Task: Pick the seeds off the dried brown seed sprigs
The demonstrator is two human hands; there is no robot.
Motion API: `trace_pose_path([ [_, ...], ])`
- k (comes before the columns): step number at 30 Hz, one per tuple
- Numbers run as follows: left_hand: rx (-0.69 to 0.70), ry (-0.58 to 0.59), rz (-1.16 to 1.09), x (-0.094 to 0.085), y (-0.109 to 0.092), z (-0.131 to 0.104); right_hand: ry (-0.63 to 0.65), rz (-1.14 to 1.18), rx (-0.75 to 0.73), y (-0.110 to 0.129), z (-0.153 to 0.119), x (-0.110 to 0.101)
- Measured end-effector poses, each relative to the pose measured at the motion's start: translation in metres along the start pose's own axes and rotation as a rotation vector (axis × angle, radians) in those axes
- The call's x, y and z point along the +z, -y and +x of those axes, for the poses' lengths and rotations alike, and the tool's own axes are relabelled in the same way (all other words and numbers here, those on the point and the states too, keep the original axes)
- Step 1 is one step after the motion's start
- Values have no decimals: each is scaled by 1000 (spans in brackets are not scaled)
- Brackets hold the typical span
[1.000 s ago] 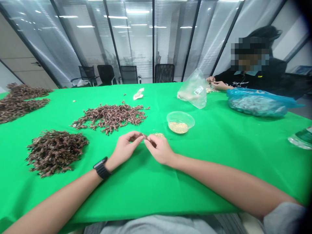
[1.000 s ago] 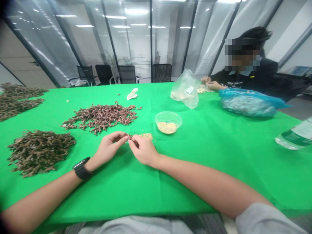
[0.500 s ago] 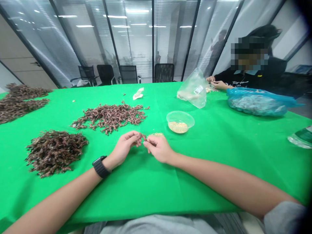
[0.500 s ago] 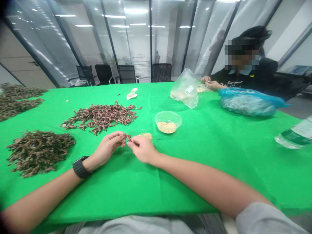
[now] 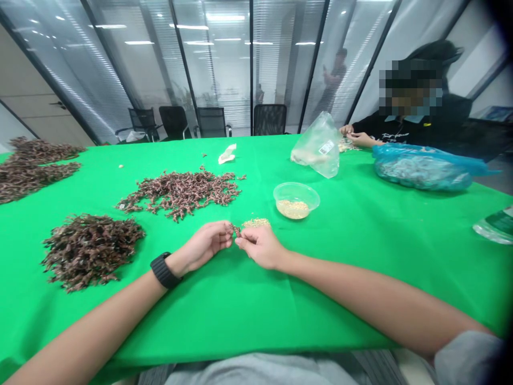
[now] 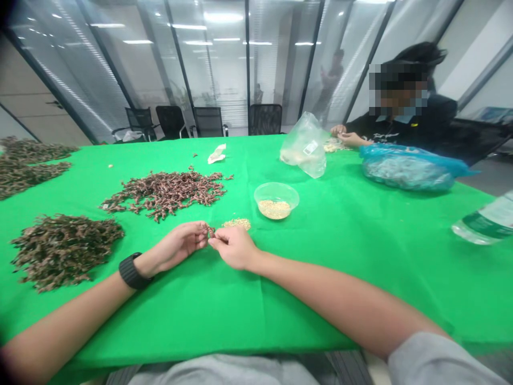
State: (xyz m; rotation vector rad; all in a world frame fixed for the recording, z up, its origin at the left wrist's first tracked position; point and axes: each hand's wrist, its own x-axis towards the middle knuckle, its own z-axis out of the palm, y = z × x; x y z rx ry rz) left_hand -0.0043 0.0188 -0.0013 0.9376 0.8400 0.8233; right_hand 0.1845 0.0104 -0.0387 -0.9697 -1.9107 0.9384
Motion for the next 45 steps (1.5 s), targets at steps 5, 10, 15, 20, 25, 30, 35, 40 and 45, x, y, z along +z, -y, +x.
trace_pose_path([
  [5, -26, 36, 20, -4, -3, 1, 43, 31, 16, 2, 0, 1],
  [10, -43, 35, 11, -8, -1, 4, 81, 59, 44, 5, 0, 0],
  [15, -63, 56, 1, -7, -3, 3, 115, 122, 65, 7, -1, -2],
  [20, -73, 57, 0, -6, -4, 2, 133, 187, 95, 5, -2, -3],
  [25, -75, 85, 26, -7, -4, 3, 143, 249, 124, 7, -2, -4],
  [30, -7, 122, 58, -8, -1, 4, 161, 471, 307, 13, -1, 0],
  [35, 194, 7, 288, -6, 4, 7, 161, 671, 438, 19, 0, 2],
  [40, 319, -87, 561, -2, 5, 4, 105, 708, 445, 20, 1, 1],
  [45, 341, -58, 632, -2, 6, 2, 101, 698, 426, 18, 0, 2],
])
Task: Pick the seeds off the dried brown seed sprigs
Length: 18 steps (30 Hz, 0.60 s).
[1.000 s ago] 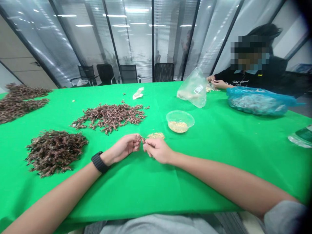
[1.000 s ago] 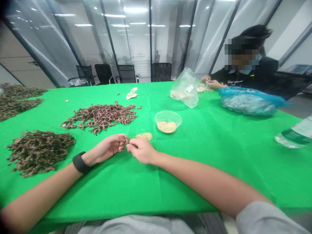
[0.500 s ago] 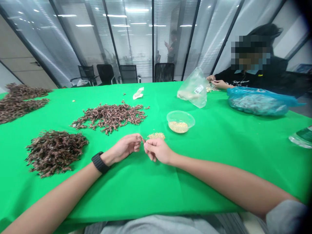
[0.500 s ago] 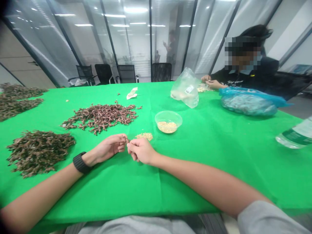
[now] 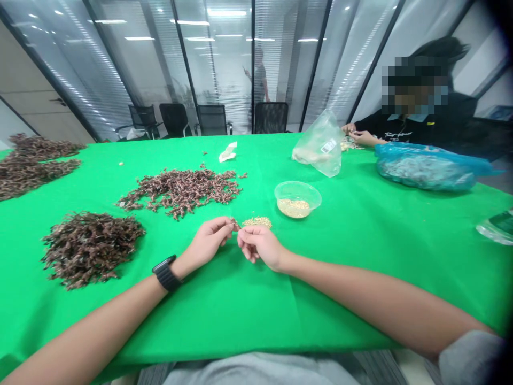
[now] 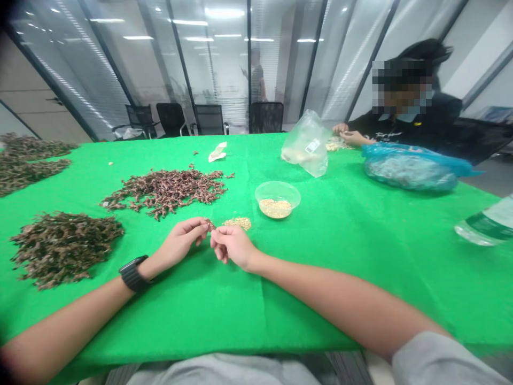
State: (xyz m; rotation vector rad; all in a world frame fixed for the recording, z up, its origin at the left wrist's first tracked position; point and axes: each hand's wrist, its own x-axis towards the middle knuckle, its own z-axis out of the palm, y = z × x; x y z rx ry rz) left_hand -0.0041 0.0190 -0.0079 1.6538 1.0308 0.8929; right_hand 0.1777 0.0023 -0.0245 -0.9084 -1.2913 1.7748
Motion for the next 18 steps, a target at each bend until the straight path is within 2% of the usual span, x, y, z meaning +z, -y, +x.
trace_pose_path([
  [13, 20, -78, 39, 6, 2, 0, 46, 1, 45, 0, 1, -2],
  [18, 136, -195, 282, 10, 5, -3, 60, 81, 70, 3, 3, -6],
])
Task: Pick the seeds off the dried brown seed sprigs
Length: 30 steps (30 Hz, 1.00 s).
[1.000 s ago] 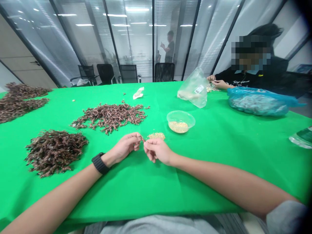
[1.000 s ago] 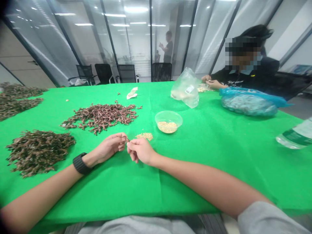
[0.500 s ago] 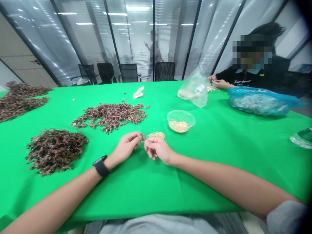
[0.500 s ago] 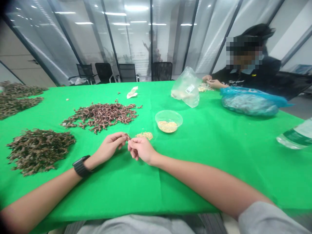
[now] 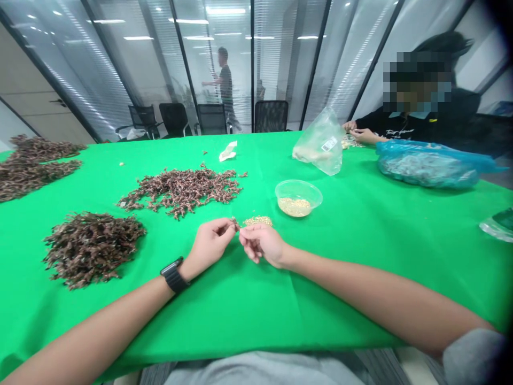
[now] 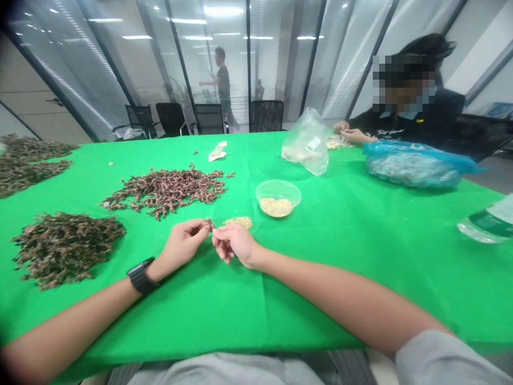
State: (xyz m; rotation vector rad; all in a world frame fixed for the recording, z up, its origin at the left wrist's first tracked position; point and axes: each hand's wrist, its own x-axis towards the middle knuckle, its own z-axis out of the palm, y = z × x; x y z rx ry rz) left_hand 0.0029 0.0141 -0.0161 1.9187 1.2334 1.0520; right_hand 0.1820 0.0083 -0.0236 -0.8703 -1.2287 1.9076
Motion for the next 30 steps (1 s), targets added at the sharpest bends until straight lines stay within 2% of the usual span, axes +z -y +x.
trace_pose_path([
  [4, 141, -34, 198, -2, -1, -2, 28, 174, 93, 4, -1, -1],
  [9, 314, 23, 317, -11, 3, -1, 38, 338, 228, 12, -5, 1],
  [12, 409, 65, 436, -16, 5, 1, 53, 359, 232, 13, -6, 2],
  [14, 426, 59, 490, -17, 4, 2, 54, 309, 166, 11, -6, 4],
  [16, 345, 28, 412, -16, -1, 3, 36, 179, 57, 7, -6, 5],
  [18, 194, 19, 212, -15, -5, 3, 25, 29, -30, 3, -5, 6],
  [22, -59, 76, -174, -13, -9, 5, 31, -122, -93, 1, -5, 5],
  [30, -296, 222, -578, -12, -10, 4, 15, -229, -148, -2, -6, 5],
])
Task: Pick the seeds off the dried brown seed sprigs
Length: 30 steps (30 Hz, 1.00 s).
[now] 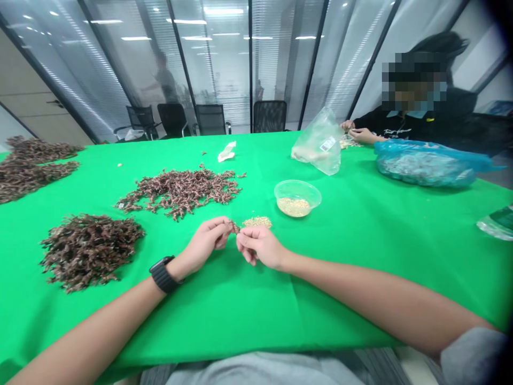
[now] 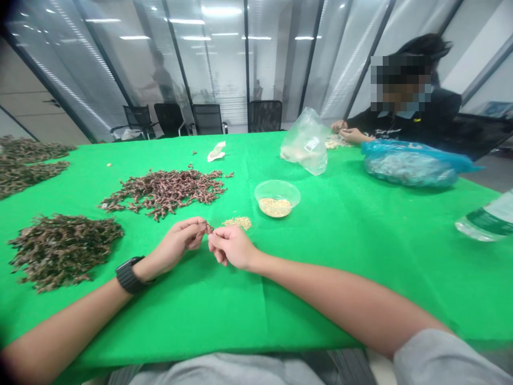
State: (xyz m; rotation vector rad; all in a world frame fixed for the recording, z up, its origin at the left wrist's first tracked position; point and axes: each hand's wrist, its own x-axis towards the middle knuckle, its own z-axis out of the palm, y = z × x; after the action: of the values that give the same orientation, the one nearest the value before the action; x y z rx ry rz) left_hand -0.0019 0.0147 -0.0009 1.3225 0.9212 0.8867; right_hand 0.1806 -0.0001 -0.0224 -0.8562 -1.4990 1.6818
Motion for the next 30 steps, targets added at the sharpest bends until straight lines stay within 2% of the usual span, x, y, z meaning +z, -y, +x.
trace_pose_path([
  [7, -145, -21, -180, 2, -3, 0, 5, -12, 8, -5, 1, 0],
  [14, -182, -51, -220, 5, -5, -1, 14, -32, 23, -5, 1, -1],
  [21, -80, -76, -116, 5, 2, 1, 27, 101, 92, -1, 0, 3],
  [27, 157, -139, 204, 3, 4, 1, 9, 254, 121, -1, 0, 6],
  [30, 147, -138, 226, 3, 4, 1, -21, 272, 120, -1, 1, 5],
])
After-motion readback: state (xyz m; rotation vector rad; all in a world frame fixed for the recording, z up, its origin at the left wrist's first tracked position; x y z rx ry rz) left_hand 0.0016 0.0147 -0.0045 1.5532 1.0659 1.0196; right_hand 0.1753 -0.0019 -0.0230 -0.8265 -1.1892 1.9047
